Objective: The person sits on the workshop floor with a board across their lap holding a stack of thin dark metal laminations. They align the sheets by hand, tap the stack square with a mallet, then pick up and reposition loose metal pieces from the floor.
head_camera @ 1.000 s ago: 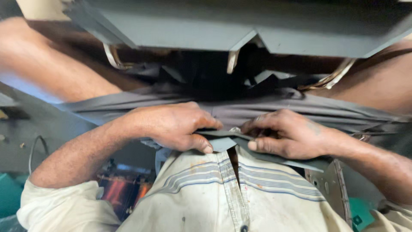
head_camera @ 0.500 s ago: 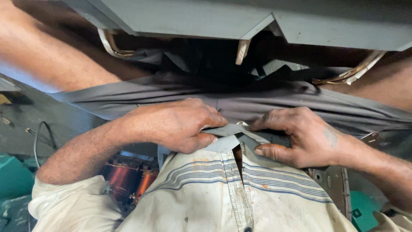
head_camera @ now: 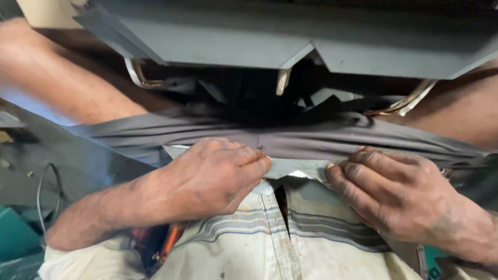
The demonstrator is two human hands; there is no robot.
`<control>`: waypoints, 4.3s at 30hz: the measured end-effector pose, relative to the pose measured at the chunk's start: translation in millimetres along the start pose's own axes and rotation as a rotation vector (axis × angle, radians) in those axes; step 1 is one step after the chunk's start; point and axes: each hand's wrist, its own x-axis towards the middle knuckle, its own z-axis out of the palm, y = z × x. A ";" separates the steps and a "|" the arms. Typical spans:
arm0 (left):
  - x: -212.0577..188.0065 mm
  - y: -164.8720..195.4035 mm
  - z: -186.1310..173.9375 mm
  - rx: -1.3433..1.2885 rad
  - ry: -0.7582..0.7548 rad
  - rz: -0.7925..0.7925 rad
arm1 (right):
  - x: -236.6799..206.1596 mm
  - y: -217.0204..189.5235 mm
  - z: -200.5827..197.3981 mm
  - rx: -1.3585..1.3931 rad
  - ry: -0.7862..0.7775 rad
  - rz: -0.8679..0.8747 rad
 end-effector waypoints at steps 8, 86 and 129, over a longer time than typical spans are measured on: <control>2.5 16.7 -43.8 -0.113 0.188 0.026 | 2.3 1.7 -44.6 -0.358 0.314 -0.163; 216.5 29.0 -45.2 0.774 0.434 0.371 | -21.2 153.0 14.1 0.217 1.547 0.652; 274.6 68.9 -93.3 0.706 0.537 0.517 | -32.2 166.8 17.4 0.484 1.511 0.501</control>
